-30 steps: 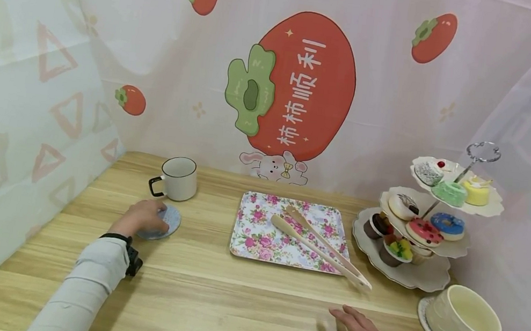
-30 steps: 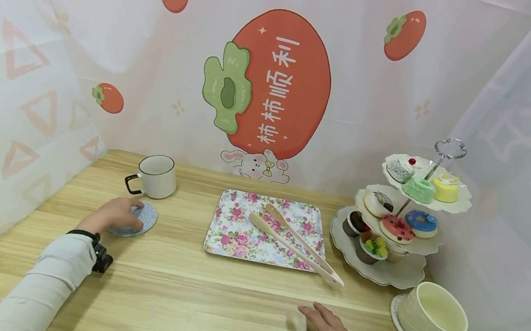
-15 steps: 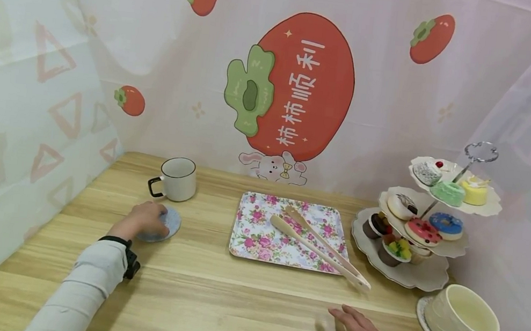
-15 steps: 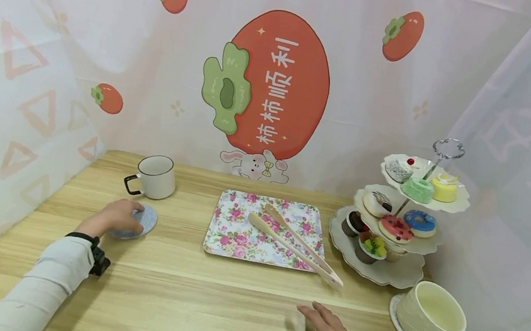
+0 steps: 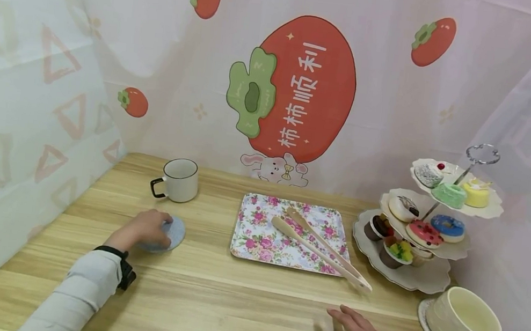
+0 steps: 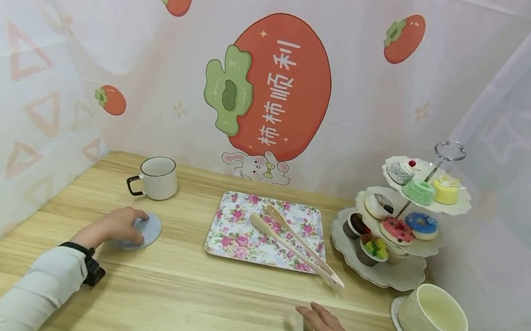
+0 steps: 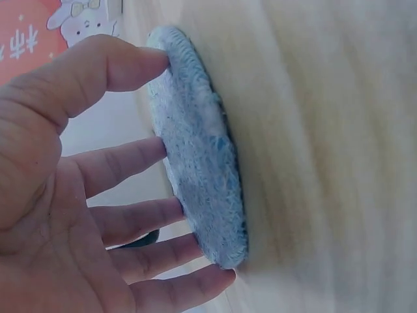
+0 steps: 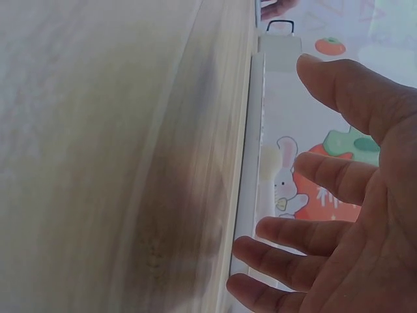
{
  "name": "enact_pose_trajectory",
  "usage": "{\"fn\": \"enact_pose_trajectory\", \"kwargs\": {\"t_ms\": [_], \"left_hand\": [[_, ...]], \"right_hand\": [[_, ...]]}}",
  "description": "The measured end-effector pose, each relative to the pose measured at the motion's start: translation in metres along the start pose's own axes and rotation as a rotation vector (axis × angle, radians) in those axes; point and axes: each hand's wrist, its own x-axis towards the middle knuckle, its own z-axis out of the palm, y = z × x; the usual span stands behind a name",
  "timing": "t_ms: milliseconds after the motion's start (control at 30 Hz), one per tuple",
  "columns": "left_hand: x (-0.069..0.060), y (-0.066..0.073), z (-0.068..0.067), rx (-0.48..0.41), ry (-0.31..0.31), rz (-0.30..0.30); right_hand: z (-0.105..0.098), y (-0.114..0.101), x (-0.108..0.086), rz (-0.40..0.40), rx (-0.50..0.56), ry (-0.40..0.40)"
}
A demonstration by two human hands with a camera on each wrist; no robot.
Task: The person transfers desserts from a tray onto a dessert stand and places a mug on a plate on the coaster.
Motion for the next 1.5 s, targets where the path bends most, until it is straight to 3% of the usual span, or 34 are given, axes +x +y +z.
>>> {"fn": "enact_pose_trajectory", "kwargs": {"t_ms": [233, 567, 867, 1233, 1500], "left_hand": [[-0.009, 0.009, 0.006, 0.031, 0.006, 0.036], [-0.017, 0.022, 0.016, 0.058, 0.032, 0.101], [-0.024, 0.040, 0.026, 0.075, 0.035, 0.204], [-0.034, 0.066, 0.037, 0.050, -0.043, 0.205], [-0.039, 0.077, 0.041, 0.058, -0.093, 0.201]], "right_hand": [[0.001, 0.001, 0.001, 0.002, 0.023, -0.030], [0.003, 0.003, 0.002, -0.005, -0.027, -0.027], [0.000, 0.000, 0.002, 0.018, 0.012, -0.036], [0.000, -0.004, 0.003, 0.005, 0.016, -0.029], [0.001, -0.004, 0.001, 0.005, -0.012, -0.018]]}}
